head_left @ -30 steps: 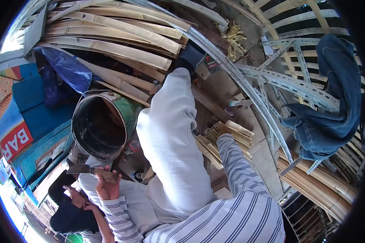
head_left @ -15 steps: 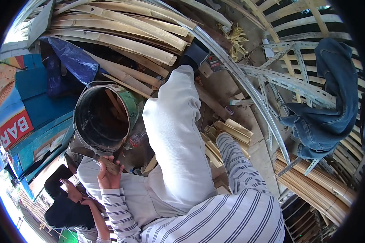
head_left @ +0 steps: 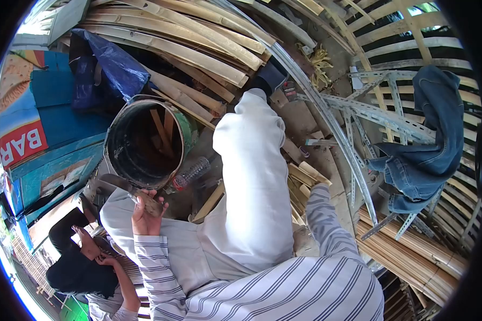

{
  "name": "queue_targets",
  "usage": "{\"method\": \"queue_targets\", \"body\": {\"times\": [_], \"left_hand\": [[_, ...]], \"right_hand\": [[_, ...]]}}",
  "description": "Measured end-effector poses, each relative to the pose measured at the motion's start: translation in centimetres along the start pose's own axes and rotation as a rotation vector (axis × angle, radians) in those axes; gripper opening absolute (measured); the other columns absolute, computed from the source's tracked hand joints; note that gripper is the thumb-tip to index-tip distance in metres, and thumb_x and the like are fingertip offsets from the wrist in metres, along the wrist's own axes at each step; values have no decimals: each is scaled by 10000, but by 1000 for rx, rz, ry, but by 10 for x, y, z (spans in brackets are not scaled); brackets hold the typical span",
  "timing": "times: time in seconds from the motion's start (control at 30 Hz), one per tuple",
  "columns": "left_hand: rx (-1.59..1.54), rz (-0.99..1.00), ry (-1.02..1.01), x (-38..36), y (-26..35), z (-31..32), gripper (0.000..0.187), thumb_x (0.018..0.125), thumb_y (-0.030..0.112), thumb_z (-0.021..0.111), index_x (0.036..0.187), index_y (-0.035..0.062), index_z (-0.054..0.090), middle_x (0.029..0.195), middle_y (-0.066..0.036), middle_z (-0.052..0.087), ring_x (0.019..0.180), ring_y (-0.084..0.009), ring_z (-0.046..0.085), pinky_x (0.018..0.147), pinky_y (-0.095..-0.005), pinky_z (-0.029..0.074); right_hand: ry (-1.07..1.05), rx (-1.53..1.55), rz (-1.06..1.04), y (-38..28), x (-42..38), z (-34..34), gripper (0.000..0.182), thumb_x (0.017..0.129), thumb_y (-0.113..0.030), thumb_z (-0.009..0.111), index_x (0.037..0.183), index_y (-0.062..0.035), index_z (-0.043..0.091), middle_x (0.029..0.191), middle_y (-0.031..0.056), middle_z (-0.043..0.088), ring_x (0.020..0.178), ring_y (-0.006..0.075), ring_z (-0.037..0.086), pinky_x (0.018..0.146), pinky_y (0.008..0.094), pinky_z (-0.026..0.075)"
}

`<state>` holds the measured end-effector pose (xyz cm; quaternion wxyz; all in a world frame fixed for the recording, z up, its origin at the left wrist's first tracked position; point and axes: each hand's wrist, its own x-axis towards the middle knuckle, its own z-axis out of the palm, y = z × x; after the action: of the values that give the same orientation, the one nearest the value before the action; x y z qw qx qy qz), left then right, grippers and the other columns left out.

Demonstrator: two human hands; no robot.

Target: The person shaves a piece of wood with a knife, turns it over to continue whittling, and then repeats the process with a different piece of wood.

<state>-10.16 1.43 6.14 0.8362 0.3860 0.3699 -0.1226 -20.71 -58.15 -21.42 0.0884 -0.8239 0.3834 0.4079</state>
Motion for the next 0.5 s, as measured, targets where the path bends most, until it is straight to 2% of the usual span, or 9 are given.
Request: {"method": "queue_targets", "body": {"times": [0.07, 0.17, 0.2, 0.23, 0.27, 0.3, 0.37, 0.4, 0.5], "left_hand": [[-18, 8, -39, 2, 1, 1, 273, 990, 304, 584, 1189, 122, 540, 1153, -77, 620, 996, -259, 616, 886, -468, 527], [17, 10, -93, 6, 1, -5, 275, 979, 342, 592, 1176, 154, 557, 1147, -44, 623, 1011, -245, 609, 890, -471, 503], [-11, 14, -102, 8, 2, -4, 251, 972, 314, 607, 1154, 146, 564, 1132, -58, 629, 990, -252, 617, 879, -462, 511], [-29, 17, -107, 8, 3, -5, 250, 969, 305, 615, 1140, 129, 566, 1120, -74, 630, 977, -255, 622, 862, -458, 521], [-46, 18, -112, 10, 5, -5, 250, 966, 296, 624, 1125, 111, 567, 1109, -89, 632, 964, -257, 628, 845, -453, 531], [-61, 20, -122, 11, 9, -5, 252, 963, 288, 633, 1110, 94, 569, 1098, -104, 633, 951, -260, 633, 828, -449, 541], [-55, 24, -137, 11, 19, -4, 247, 958, 292, 638, 1100, 99, 578, 1095, -102, 641, 973, -265, 628, 841, -446, 530], [-53, 25, -158, 15, 23, -7, 241, 958, 290, 635, 1107, 109, 579, 1108, -97, 640, 991, -270, 624, 859, -450, 522], [-87, 36, -193, 24, 35, -13, 254, 946, 296, 648, 1105, 108, 588, 1130, -108, 642, 1013, -283, 619, 883, -461, 512]], "right_hand": [[87, -184, -81, 43, -18, -24, 371, 884, -372, 687, 1085, -61, 681, 955, 128, 726, 875, 288, 692, 795, 370, 541], [480, 528, -55, 74, -75, -71, 351, 877, -332, 712, 1086, -52, 674, 918, 123, 720, 832, 252, 686, 762, 357, 539], [624, 833, -110, 63, -99, -90, 338, 871, -294, 733, 1091, -45, 667, 886, 118, 713, 793, 220, 679, 731, 346, 537], [870, 869, -284, 71, -85, -99, 304, 871, -232, 749, 1080, -31, 657, 842, 102, 698, 717, 159, 648, 669, 308, 525], [809, 1010, -234, 27, -139, -151, 291, 890, -226, 734, 1081, -22, 652, 800, 84, 686, 669, 144, 629, 640, 284, 516], [964, 1034, -372, 15, -142, -171, 320, 872, -157, 758, 1101, 13, 613, 787, 102, 692, 648, 145, 649, 602, 283, 532], [990, 1324, -533, -71, -220, -235, 255, 894, -140, 738, 1076, 8, 636, 816, 89, 688, 686, 120, 627, 634, 259, 516], [948, 1271, -641, -99, -248, -260, 256, 904, -129, 726, 1102, 5, 636, 855, 100, 697, 738, 119, 637, 675, 256, 522], [1111, 1091, -1073, -199, -306, -297, 187, 909, -54, 700, 1076, 15, 653, 968, 127, 706, 773, 132, 653, 716, 261, 540]]}}
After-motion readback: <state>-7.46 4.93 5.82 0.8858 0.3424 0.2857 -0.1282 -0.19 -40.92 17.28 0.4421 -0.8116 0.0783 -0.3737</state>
